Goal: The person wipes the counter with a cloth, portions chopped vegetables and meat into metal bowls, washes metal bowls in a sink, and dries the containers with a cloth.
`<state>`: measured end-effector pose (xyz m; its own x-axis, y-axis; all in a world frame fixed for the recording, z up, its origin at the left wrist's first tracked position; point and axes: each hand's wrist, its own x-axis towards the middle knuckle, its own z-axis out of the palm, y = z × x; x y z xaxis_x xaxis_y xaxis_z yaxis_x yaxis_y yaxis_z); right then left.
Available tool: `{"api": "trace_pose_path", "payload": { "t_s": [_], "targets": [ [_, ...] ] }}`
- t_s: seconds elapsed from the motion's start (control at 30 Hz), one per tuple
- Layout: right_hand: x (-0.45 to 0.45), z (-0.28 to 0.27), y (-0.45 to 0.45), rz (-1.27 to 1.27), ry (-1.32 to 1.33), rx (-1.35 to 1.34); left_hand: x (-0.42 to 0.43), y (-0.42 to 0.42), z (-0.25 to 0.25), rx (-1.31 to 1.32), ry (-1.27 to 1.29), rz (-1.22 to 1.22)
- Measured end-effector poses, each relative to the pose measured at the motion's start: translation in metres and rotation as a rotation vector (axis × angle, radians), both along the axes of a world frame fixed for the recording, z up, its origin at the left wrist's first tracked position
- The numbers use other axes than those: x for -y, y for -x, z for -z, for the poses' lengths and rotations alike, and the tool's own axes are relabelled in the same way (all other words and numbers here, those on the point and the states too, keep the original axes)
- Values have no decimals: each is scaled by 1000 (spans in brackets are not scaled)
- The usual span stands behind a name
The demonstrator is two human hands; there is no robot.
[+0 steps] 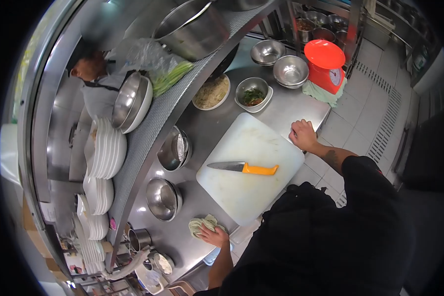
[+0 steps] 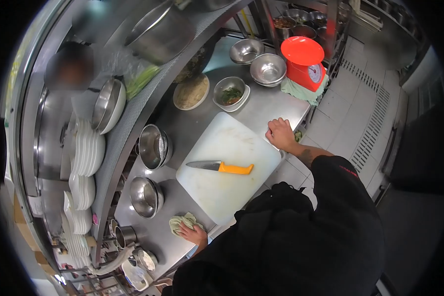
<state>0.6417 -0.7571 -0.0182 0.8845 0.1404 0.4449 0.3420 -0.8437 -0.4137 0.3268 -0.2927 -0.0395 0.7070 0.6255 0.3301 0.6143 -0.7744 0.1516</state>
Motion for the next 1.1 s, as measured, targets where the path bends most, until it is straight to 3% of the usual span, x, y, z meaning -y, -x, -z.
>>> {"api": "trace_pose_path", "payload": {
  "t_s": [1.1],
  "targets": [
    [4, 7, 2, 45, -80, -20, 4, 0, -4, 12, 16, 46]
  ]
}}
